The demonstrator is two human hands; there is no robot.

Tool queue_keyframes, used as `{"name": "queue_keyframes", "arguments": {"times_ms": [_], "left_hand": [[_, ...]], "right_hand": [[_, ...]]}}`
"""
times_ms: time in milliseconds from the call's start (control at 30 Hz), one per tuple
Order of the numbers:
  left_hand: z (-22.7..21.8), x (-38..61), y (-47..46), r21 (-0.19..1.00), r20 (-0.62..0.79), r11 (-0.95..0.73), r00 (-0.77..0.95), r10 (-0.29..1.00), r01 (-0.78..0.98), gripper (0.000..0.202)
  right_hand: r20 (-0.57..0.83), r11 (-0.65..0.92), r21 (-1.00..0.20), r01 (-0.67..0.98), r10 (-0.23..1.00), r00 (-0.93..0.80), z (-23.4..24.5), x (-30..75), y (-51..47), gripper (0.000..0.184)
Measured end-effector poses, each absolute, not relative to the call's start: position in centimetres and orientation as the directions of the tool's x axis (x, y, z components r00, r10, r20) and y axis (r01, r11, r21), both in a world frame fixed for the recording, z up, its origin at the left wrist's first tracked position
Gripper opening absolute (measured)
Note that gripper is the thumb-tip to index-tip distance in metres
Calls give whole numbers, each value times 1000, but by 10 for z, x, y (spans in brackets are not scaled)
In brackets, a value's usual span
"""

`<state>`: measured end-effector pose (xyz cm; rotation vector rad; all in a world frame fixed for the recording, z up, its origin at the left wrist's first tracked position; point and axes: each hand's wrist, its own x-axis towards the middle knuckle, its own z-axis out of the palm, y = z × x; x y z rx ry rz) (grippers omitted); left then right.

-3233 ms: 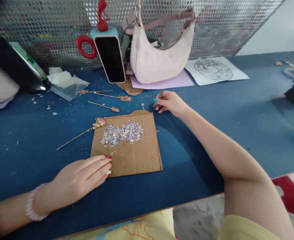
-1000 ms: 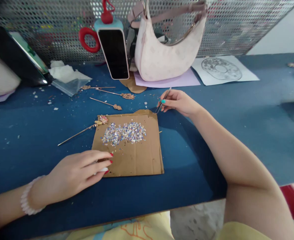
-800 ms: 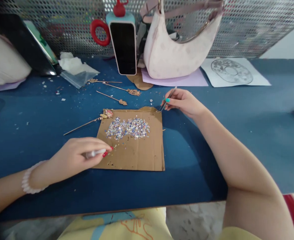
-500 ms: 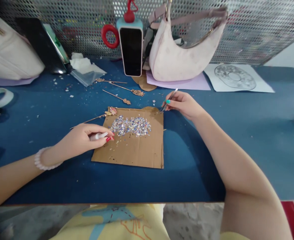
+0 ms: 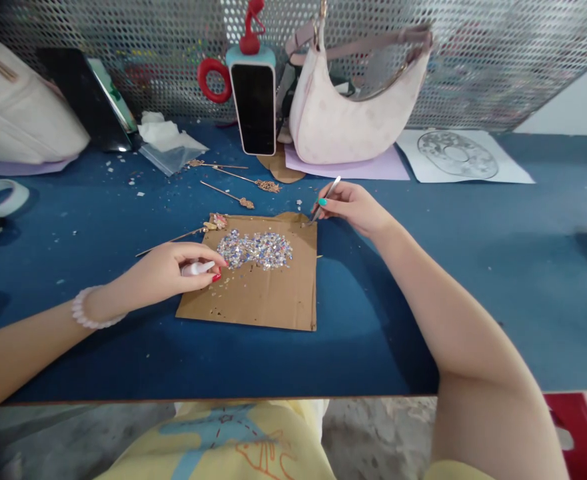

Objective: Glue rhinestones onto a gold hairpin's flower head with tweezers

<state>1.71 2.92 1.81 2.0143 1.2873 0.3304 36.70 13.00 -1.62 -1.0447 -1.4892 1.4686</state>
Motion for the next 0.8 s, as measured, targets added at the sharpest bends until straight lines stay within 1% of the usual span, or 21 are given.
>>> {"name": "queue_keyframes", "arguments": {"times_ms": [167, 367, 500, 600, 633, 700, 800], "left_hand": [[19, 18, 29, 653, -137, -283, 477, 868, 703, 23], [20, 16, 29, 713, -195, -195, 458, 867, 674, 26], [23, 13, 34, 708, -177, -216, 465, 867, 672, 27], [33, 21, 49, 651, -104, -324, 504, 857, 686, 29], [38, 28, 57, 630, -27, -406, 542, 840, 662, 27], [45, 46, 77, 560, 44, -563, 657, 753, 608, 25], [47, 80, 111, 502, 98, -672, 737, 669, 544, 26]], "right_hand": [[-20, -9, -999, 33, 937, -349, -17, 367, 130, 37], [-17, -9, -1000, 24, 934, -357, -18, 366, 131, 38], [-7, -1, -1000, 18, 930, -368, -20, 366, 132, 36], [8, 13, -1000, 9, 924, -383, -22, 367, 133, 36], [11, 16, -1000, 9, 921, -389, -22, 367, 134, 35], [12, 17, -1000, 9, 919, -395, -22, 367, 134, 34], [11, 3, -1000, -21, 922, -388, -23, 366, 133, 35]]}}
